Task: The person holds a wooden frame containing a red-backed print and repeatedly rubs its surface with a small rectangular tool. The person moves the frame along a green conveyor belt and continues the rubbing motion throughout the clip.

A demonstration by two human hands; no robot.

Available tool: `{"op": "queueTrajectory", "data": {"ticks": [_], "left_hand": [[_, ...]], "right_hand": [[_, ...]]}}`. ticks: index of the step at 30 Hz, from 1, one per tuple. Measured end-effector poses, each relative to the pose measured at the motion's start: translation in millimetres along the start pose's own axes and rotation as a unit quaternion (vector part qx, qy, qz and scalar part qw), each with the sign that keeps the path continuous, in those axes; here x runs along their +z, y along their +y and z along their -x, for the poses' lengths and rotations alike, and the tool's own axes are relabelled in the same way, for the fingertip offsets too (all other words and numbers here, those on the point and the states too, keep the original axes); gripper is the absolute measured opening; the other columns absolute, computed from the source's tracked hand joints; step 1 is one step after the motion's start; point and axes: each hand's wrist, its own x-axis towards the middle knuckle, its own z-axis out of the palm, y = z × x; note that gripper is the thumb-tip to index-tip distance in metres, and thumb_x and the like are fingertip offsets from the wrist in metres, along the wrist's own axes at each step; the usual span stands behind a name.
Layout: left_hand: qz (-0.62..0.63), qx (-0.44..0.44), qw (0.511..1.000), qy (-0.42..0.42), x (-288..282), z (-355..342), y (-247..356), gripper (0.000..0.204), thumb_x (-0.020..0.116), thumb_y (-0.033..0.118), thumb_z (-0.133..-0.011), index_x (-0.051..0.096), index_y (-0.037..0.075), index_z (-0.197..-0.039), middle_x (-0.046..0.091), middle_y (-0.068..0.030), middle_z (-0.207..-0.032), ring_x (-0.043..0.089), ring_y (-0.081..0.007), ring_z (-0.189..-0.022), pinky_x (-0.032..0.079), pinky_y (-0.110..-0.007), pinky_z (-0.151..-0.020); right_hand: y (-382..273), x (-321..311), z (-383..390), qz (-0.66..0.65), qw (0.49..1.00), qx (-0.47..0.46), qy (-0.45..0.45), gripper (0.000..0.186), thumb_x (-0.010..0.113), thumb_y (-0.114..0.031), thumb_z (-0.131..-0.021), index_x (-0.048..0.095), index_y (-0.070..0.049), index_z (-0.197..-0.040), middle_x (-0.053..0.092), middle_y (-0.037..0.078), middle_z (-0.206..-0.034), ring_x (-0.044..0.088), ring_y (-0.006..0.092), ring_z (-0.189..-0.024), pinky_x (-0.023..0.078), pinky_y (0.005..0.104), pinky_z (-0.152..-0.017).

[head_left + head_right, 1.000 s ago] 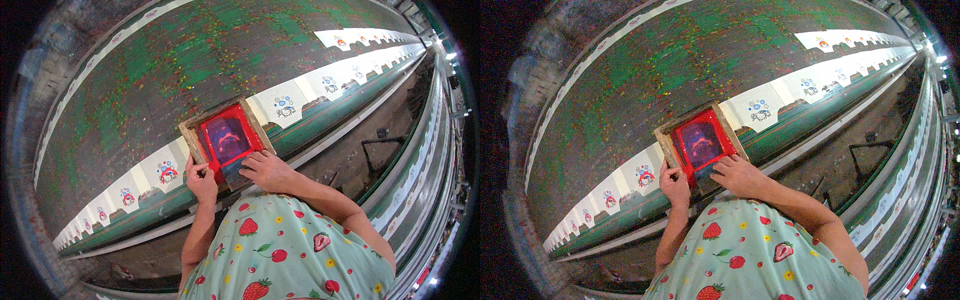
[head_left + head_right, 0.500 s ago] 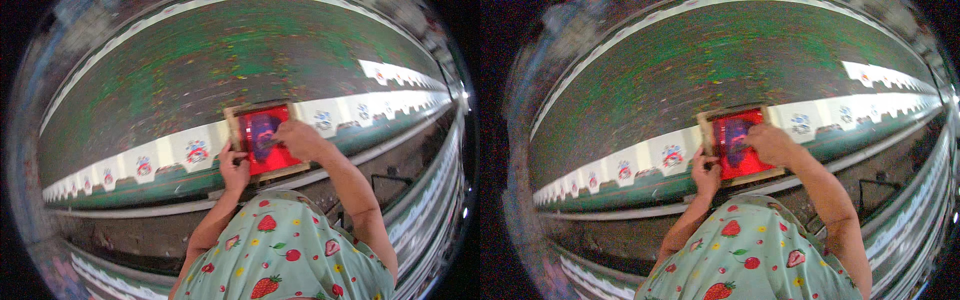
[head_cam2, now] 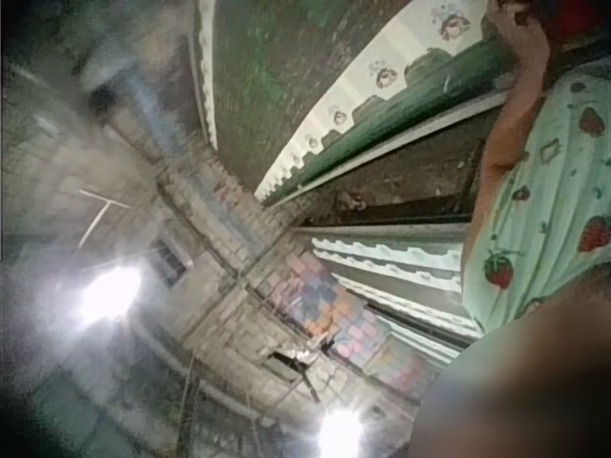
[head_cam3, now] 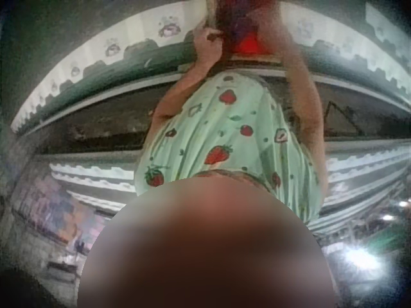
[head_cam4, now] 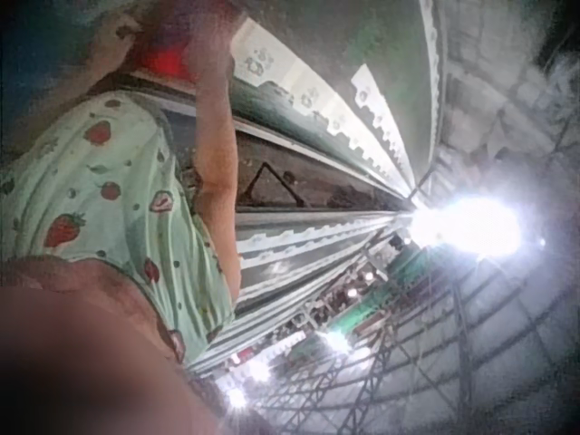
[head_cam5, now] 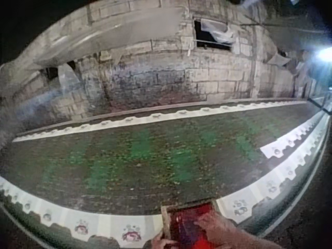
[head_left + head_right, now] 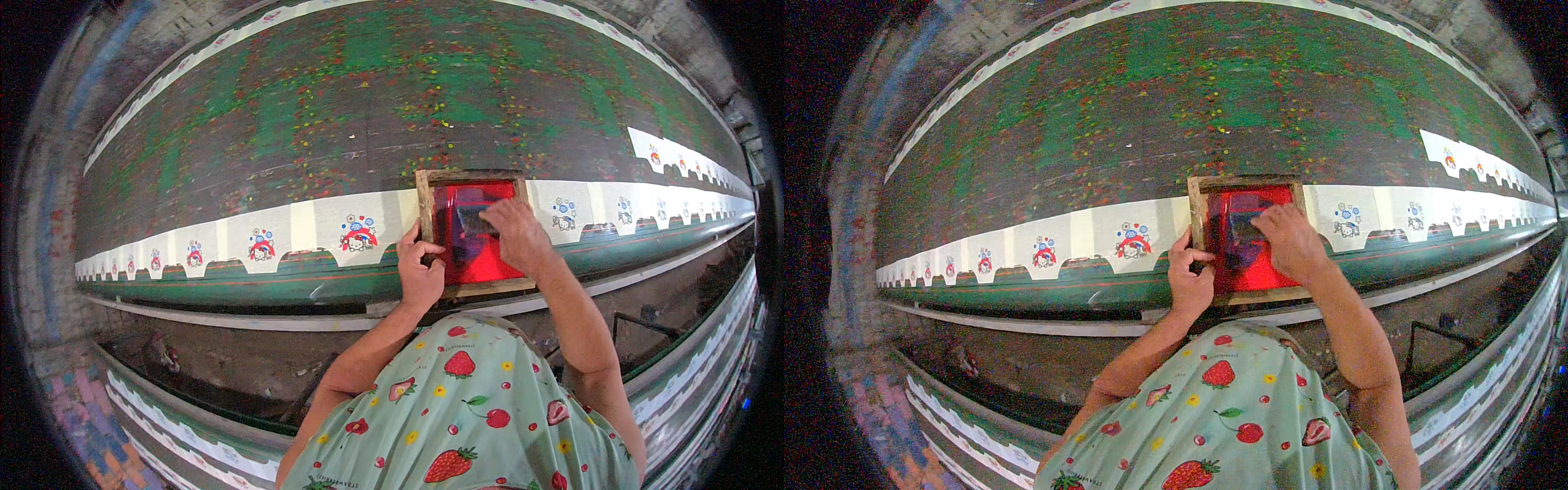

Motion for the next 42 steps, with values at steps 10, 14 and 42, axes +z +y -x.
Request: {"op": "queueTrajectory", "data": {"ticks": [10, 14, 42], "left_hand": [[0.026, 0.015, 1.000, 0.007, 1.8, -1.0, -2.9, 0.025, 0.072, -0.007, -0.080, 0.079, 0.008, -0.099, 0.057, -0.0301, -0.166, 0.056, -0.0455, -0.148, 0.042, -0.052, -0.125], [0.016, 0.025, 0.999, 0.013, 0.9, -1.3, -2.0, 0.025, 0.074, -0.005, -0.081, 0.080, 0.009, -0.100, 0.057, -0.0300, -0.166, 0.056, -0.0447, -0.148, 0.042, -0.052, -0.126], [-0.016, 0.030, 0.999, 0.027, 199.7, 24.6, 72.6, 0.019, 0.075, -0.007, -0.082, 0.076, 0.005, -0.098, 0.057, -0.0328, -0.166, 0.054, -0.0438, -0.156, 0.040, -0.049, -0.130]], "right_hand": [[-64.4, -3.6, 75.0, -0.036, 0.999, -0.007, -0.002, 0.049, 0.073, -0.004, -0.084, 0.077, -0.006, -0.133, 0.068, 0.013, -0.130, 0.064, 0.0373, -0.124, 0.053, 0.0573, -0.109], [-74.1, -7.3, 84.2, -0.042, 0.999, -0.001, -0.018, 0.045, 0.074, -0.010, -0.088, 0.078, -0.007, -0.133, 0.068, 0.012, -0.131, 0.064, 0.0358, -0.124, 0.053, 0.0559, -0.110], [140.5, -32.4, 269.9, -0.302, 0.912, 0.157, 0.228, 0.042, 0.083, -0.012, -0.098, 0.074, -0.005, -0.139, 0.071, 0.018, -0.144, 0.064, 0.0373, -0.139, 0.049, 0.0498, -0.120]]}}
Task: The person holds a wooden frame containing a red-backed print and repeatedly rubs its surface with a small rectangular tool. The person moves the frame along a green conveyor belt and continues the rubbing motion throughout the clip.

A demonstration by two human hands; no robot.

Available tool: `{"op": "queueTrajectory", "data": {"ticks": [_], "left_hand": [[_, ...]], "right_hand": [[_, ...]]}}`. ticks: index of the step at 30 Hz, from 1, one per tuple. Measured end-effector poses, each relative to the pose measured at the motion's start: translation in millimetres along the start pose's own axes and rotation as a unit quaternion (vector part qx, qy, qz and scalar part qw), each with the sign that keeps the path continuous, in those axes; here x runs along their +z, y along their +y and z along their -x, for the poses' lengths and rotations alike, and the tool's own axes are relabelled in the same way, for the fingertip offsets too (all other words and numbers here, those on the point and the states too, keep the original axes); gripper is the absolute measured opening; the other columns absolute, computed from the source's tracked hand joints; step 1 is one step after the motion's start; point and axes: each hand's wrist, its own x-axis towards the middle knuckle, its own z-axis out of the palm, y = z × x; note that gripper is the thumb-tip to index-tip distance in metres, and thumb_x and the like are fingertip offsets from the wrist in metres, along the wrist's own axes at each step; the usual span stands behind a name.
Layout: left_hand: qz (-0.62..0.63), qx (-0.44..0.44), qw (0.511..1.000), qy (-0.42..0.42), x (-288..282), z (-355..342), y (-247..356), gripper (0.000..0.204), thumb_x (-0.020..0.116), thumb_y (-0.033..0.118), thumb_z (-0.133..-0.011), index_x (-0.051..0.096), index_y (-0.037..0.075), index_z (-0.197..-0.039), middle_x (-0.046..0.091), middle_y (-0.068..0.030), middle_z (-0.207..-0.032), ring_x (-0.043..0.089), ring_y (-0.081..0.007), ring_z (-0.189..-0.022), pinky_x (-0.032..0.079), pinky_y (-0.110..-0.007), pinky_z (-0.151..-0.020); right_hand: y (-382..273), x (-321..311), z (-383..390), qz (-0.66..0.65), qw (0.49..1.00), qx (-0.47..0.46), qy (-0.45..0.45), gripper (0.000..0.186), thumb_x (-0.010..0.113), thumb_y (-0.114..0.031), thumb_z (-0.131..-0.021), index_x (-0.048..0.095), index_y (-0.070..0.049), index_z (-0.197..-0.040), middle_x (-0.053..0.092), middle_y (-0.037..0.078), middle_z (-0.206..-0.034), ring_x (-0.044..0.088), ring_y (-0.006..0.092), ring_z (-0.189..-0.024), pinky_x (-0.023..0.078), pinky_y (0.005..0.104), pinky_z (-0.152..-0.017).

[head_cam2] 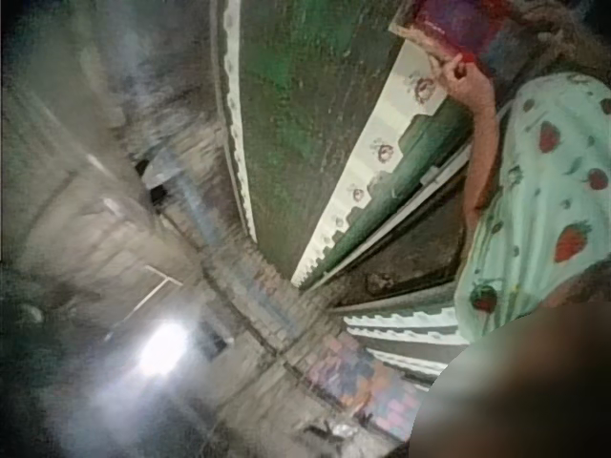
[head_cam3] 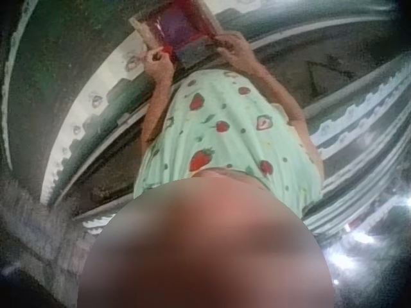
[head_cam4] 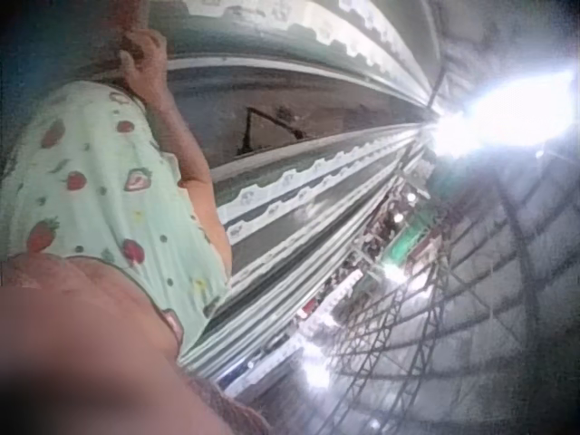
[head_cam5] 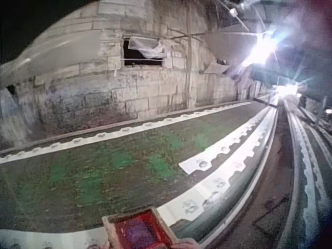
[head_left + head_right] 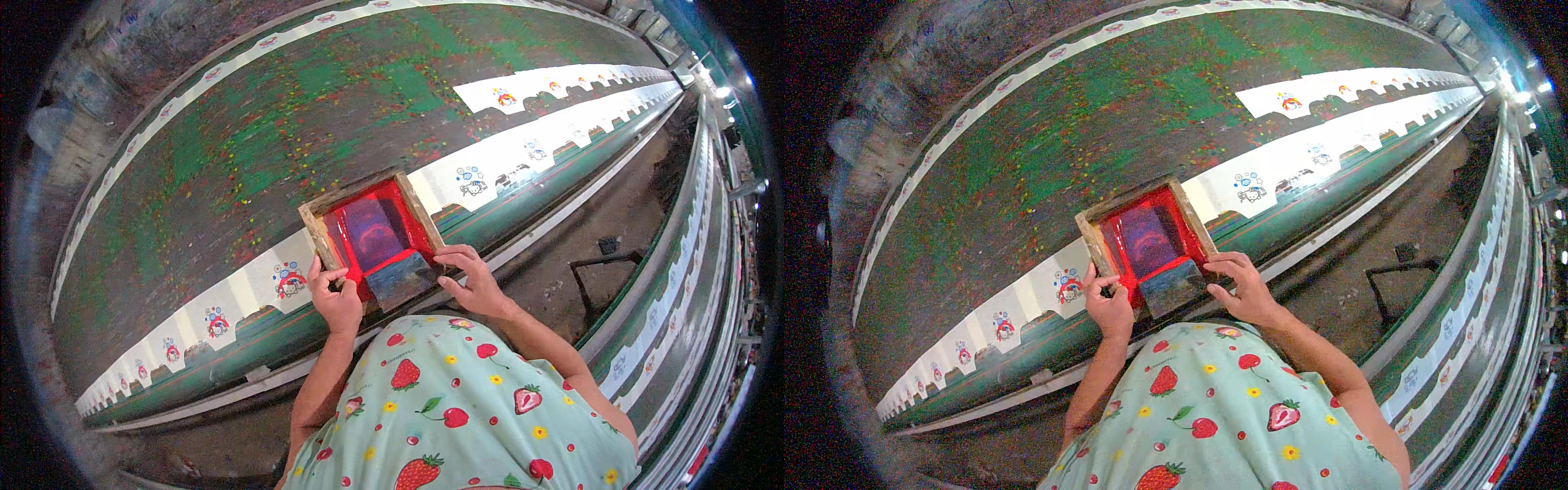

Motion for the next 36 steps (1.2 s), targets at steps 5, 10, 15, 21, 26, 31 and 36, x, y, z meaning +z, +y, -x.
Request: {"op": "queueTrajectory", "data": {"ticks": [5, 10, 15, 21, 26, 31, 36], "left_hand": [[0.037, -0.036, 0.999, 0.001, 20.5, 4.1, 2.0, 0.020, 0.074, -0.010, -0.083, 0.074, 0.003, -0.098, 0.054, -0.0321, -0.170, 0.055, -0.0418, -0.157, 0.042, -0.047, -0.130], [0.072, -0.025, 0.997, -0.002, 20.4, 3.8, -6.2, 0.026, 0.072, -0.017, -0.084, 0.071, 0.002, -0.101, 0.052, -0.0289, -0.174, 0.056, -0.0362, -0.156, 0.045, -0.046, -0.127], [0.096, -0.073, 0.993, -0.008, 21.0, 2.1, -10.9, 0.028, 0.069, -0.019, -0.084, 0.069, 0.002, -0.103, 0.051, -0.0294, -0.175, 0.057, -0.0349, -0.155, 0.047, -0.045, -0.125], [0.113, -0.083, 0.990, 0.002, 21.0, 3.9, -5.4, 0.018, 0.071, -0.014, -0.085, 0.071, -0.001, -0.097, 0.053, -0.0334, -0.171, 0.055, -0.0381, -0.158, 0.040, -0.047, -0.131], [0.098, -0.088, 0.991, -0.004, 19.9, 0.8, -5.6, 0.017, 0.072, -0.012, -0.084, 0.072, 0.000, -0.095, 0.054, -0.0331, -0.169, 0.056, -0.0374, -0.157, 0.041, -0.046, -0.131], [0.074, -0.086, 0.994, 0.002, 21.3, 2.3, -5.9, 0.017, 0.073, -0.012, -0.084, 0.074, 0.002, -0.094, 0.057, -0.0317, -0.168, 0.057, -0.0377, -0.156, 0.042, -0.046, -0.129], [0.072, -0.066, 0.995, 0.000, 21.9, 2.3, -8.7, 0.024, 0.073, -0.014, -0.080, 0.076, 0.004, -0.096, 0.059, -0.0308, -0.166, 0.058, -0.0392, -0.155, 0.042, -0.046, -0.129]], "right_hand": [[21.4, -27.8, 1.3, -0.030, 0.999, 0.003, -0.039, 0.045, 0.085, -0.012, -0.097, 0.074, -0.006, -0.140, 0.069, 0.018, -0.147, 0.062, 0.0368, -0.142, 0.049, 0.0499, -0.123], [29.1, -40.4, -4.4, -0.054, 0.997, -0.008, -0.062, 0.044, 0.084, -0.014, -0.098, 0.074, -0.006, -0.140, 0.069, 0.017, -0.146, 0.062, 0.0368, -0.142, 0.050, 0.0498, -0.123], [29.8, -46.5, -6.2, -0.036, 0.998, -0.014, -0.045, 0.043, 0.085, -0.010, -0.096, 0.074, -0.006, -0.138, 0.071, 0.017, -0.142, 0.065, 0.0376, -0.138, 0.053, 0.0499, -0.120], [13.9, -51.6, -10.4, 0.045, 0.996, -0.071, -0.040, 0.041, 0.088, -0.005, -0.089, 0.076, -0.006, -0.128, 0.073, 0.015, -0.135, 0.069, 0.0380, -0.129, 0.058, 0.0508, -0.111], [-11.9, -31.4, -28.2, 0.121, 0.971, -0.175, -0.104, 0.040, 0.089, -0.015, -0.085, 0.078, -0.008, -0.123, 0.073, 0.011, -0.131, 0.070, 0.0359, -0.128, 0.058, 0.0505, -0.108], [-25.0, -3.0, -58.4, 0.218, 0.923, -0.205, -0.241, 0.045, 0.085, -0.022, -0.089, 0.077, -0.009, -0.131, 0.068, 0.012, -0.138, 0.067, 0.0329, -0.128, 0.054, 0.0506, -0.111], [-34.4, -2.9, -83.1, 0.284, 0.880, -0.186, -0.332, 0.041, 0.074, -0.015, -0.092, 0.078, -0.007, -0.132, 0.073, 0.013, -0.129, 0.069, 0.0341, -0.126, 0.055, 0.0492, -0.111]]}}
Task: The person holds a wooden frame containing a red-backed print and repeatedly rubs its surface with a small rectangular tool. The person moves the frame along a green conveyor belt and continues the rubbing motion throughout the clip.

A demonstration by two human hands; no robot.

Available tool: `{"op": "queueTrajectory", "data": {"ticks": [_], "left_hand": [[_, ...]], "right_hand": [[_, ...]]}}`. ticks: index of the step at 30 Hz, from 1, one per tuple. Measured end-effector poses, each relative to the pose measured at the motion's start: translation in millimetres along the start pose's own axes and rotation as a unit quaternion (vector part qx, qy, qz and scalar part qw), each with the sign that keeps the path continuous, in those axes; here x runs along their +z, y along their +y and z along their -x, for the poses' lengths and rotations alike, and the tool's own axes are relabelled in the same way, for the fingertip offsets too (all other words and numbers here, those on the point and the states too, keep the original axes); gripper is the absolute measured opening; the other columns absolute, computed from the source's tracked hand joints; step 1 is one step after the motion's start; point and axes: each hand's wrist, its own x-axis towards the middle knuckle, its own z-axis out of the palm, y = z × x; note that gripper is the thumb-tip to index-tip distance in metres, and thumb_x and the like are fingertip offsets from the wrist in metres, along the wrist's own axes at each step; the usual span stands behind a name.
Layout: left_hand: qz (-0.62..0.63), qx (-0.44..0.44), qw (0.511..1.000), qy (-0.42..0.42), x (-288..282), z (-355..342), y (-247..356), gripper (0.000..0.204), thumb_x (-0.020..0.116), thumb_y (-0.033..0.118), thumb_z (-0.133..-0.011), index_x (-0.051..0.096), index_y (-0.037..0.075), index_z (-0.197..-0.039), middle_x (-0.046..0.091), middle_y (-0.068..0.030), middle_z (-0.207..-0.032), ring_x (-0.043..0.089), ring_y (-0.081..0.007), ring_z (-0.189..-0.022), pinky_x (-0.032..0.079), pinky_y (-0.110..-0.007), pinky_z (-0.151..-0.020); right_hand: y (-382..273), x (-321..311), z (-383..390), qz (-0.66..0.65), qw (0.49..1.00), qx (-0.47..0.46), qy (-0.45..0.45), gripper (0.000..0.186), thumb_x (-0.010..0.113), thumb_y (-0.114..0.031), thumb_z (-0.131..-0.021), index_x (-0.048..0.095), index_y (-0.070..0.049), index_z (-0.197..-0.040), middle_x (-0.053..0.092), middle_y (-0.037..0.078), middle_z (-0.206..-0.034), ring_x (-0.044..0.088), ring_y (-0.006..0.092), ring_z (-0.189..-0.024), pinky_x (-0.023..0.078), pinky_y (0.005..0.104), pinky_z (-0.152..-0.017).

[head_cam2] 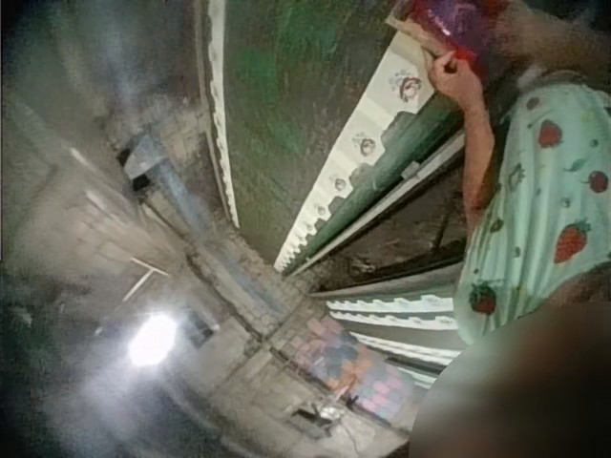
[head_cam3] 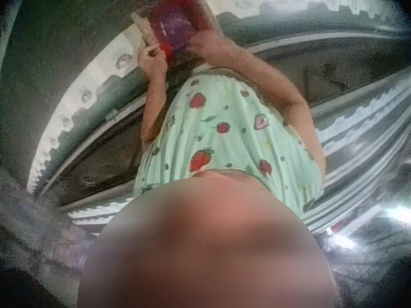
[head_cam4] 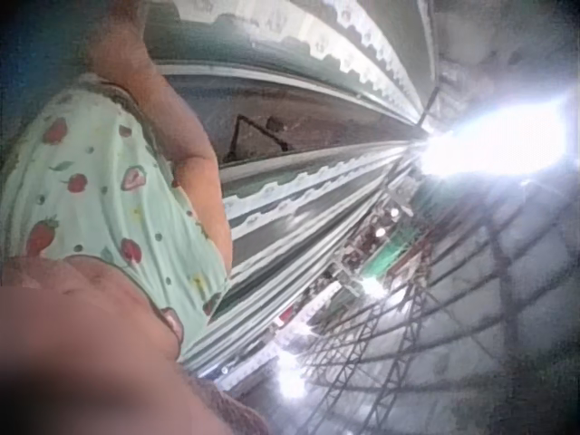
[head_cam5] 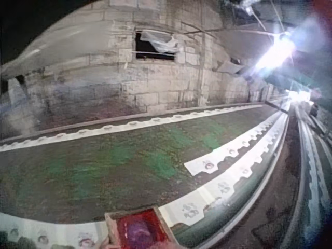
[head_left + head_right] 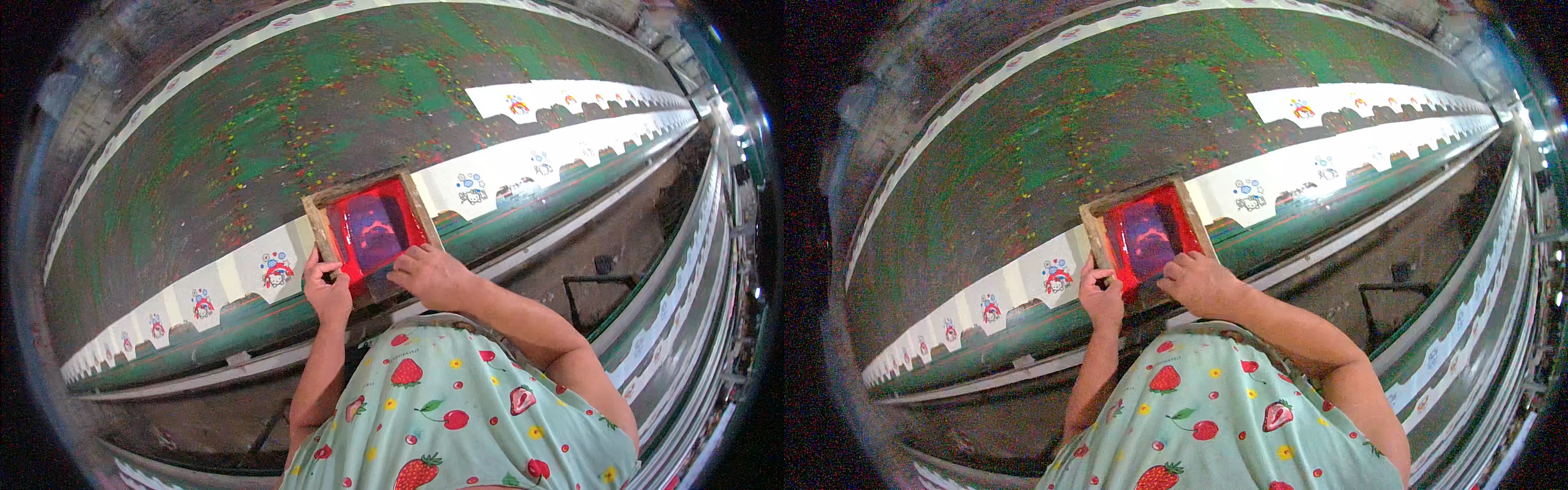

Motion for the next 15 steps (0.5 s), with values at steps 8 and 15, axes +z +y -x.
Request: {"op": "queueTrajectory", "data": {"ticks": [8, 15], "left_hand": [[-0.061, -0.010, 0.998, -0.006, 0.0, 3.9, 15.4, 0.026, 0.079, -0.013, -0.076, 0.077, 0.005, -0.094, 0.059, -0.0276, -0.166, 0.057, -0.0402, -0.155, 0.042, -0.049, -0.129], [-0.049, 0.000, 0.999, -0.023, -0.8, 1.7, 14.5, 0.024, 0.080, -0.008, -0.079, 0.078, 0.008, -0.097, 0.058, -0.0249, -0.168, 0.051, -0.0432, -0.159, 0.039, -0.050, -0.131]], "right_hand": [[73.5, -21.2, -79.2, -0.016, 1.000, -0.003, -0.011, 0.051, 0.071, -0.009, -0.087, 0.076, -0.006, -0.138, 0.075, 0.022, -0.136, 0.070, 0.0400, -0.133, 0.055, 0.0527, -0.118], [87.1, -20.4, -114.6, -0.010, 0.991, 0.109, 0.071, 0.049, 0.073, -0.003, -0.089, 0.078, -0.009, -0.137, 0.075, 0.019, -0.137, 0.068, 0.0378, -0.135, 0.053, 0.0502, -0.118]]}}
